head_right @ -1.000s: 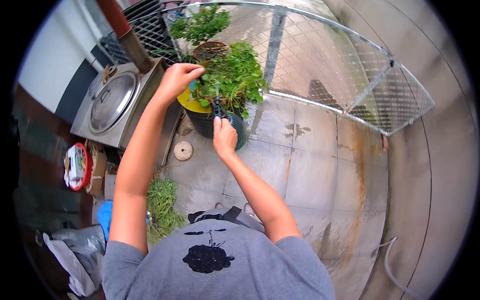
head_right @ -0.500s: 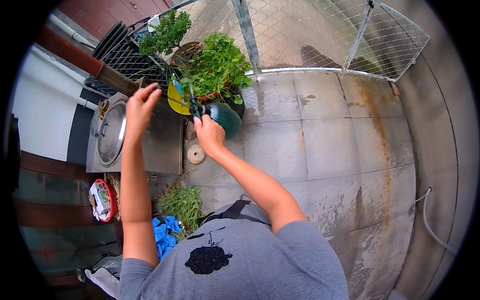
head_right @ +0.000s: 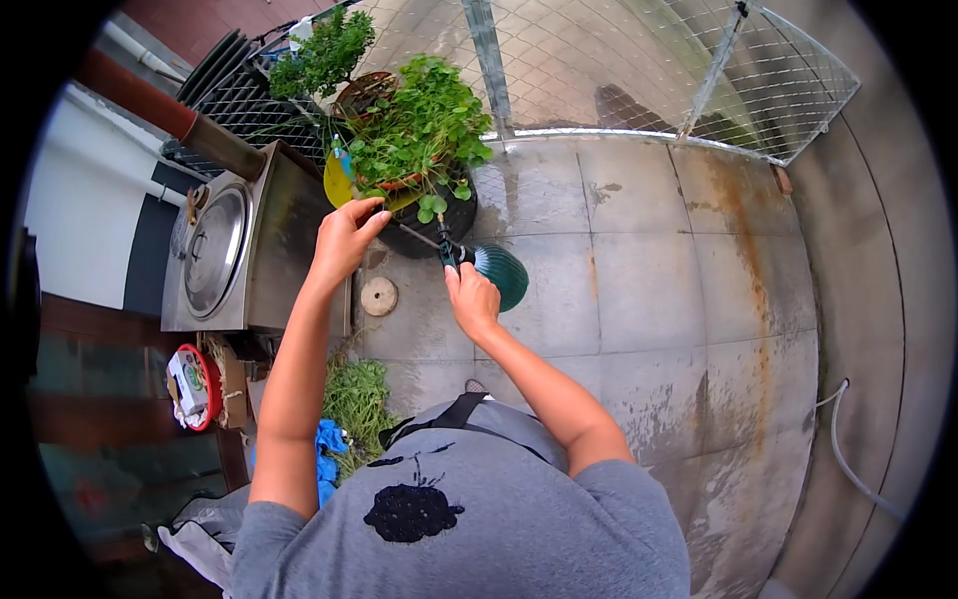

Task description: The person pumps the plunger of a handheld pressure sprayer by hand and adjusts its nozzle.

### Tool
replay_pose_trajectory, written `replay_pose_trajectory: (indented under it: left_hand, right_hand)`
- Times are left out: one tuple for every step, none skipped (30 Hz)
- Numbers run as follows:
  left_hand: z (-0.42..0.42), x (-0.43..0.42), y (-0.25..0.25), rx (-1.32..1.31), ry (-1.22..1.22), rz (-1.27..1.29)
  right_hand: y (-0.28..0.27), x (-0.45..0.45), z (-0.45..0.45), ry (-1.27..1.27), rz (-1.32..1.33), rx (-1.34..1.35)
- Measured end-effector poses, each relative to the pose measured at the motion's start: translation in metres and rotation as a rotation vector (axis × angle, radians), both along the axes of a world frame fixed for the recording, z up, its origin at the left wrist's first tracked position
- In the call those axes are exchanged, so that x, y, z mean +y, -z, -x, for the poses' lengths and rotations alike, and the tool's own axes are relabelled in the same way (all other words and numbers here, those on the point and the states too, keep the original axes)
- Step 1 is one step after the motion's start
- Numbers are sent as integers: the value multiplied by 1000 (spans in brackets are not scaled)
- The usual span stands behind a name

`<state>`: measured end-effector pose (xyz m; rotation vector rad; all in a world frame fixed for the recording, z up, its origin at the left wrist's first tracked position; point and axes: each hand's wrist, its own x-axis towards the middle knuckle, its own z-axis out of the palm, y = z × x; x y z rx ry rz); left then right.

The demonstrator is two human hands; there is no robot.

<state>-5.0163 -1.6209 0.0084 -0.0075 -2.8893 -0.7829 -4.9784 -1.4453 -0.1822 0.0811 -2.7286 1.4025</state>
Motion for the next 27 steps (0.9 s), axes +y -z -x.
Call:
replay_pose_trajectory:
  left_hand:
    - [-3, -1, -1, 9, -11, 13]
    - [-7, -4, -2, 17, -22, 27]
    - [-10, -7, -4, 26, -33, 41]
    - [-14, -11, -6, 43, -49, 48]
    - [-17, -17, -8, 60, -67, 55]
    - [-21, -23, -11, 75, -86, 62]
    - [-26, -26, -17, 133, -93, 72]
    - [-29, -30, -23, 158, -114, 73]
    - [-33, -34, -30, 188, -128, 73]
    - [-37, -35, -39, 218, -143, 74]
    - [-39, -38, -46, 274, -156, 69]
    - [-41, -40, -52, 327, -169, 92]
    - [-42, -42, -58, 358, -182, 75]
    - [-43, -44, -64, 389, -193, 57]
    - [-44, -46, -70, 421, -199, 66]
    - [-45, -46, -75, 434, -210, 56]
    - [-45, -45, -80, 447, -221, 45]
    - [-46, -45, -83, 460, -233, 34]
    - [-45, -47, -81, 477, -238, 34]
    - [-44, -48, -80, 469, -237, 38]
    - [-44, -48, -79, 462, -235, 41]
    - [-44, -48, -77, 453, -233, 44]
    - [-42, -49, -70, 460, -226, 9]
    - [-42, -48, -65, 433, -235, 14]
    - [-41, -47, -57, 419, -236, 17]
    - [-40, -47, -47, 404, -237, 20]
    - [-39, -47, -36, 401, -244, 47]
  right_hand:
    - [0, -2, -1, -18, 9, -3]
    - [-1, -6, -4, -35, 19, -6]
    - [-1, -10, -5, -53, 30, -9]
    - [-4, -15, -4, -75, 44, -3]
    - [-7, -21, -4, -99, 59, 3]
    - [-9, -27, -5, -124, 73, 8]
    - [-16, -32, -2, -149, 79, 20]
    - [-23, -38, 1, -162, 102, 47]
    - [-30, -45, 5, -176, 126, 74]
    - [-38, -51, 8, -191, 150, 101]
    - [-47, -56, 13, -198, 155, 126]
    - [-55, -62, 18, -206, 163, 156]
    - [-62, -67, 23, -214, 171, 186]
    - [-69, -71, 28, -220, 179, 217]
    - [-74, -74, 32, -221, 174, 260]
    - [-81, -76, 36, -221, 174, 266]
    - [-87, -78, 40, -222, 173, 271]
    - [-90, -79, 42, -224, 172, 276]
    - [-91, -81, 45, -226, 170, 275]
    - [-91, -80, 45, -224, 163, 276]
    - [-90, -80, 46, -221, 155, 277]
    - [-87, -79, 46, -217, 147, 278]
    - [-80, -78, 47, -226, 128, 242]
    - [-73, -76, 46, -219, 111, 228]
    - [-65, -73, 43, -211, 94, 212]
    - [-56, -70, 41, -203, 77, 196]
    - [-46, -66, 38, -196, 92, 190]
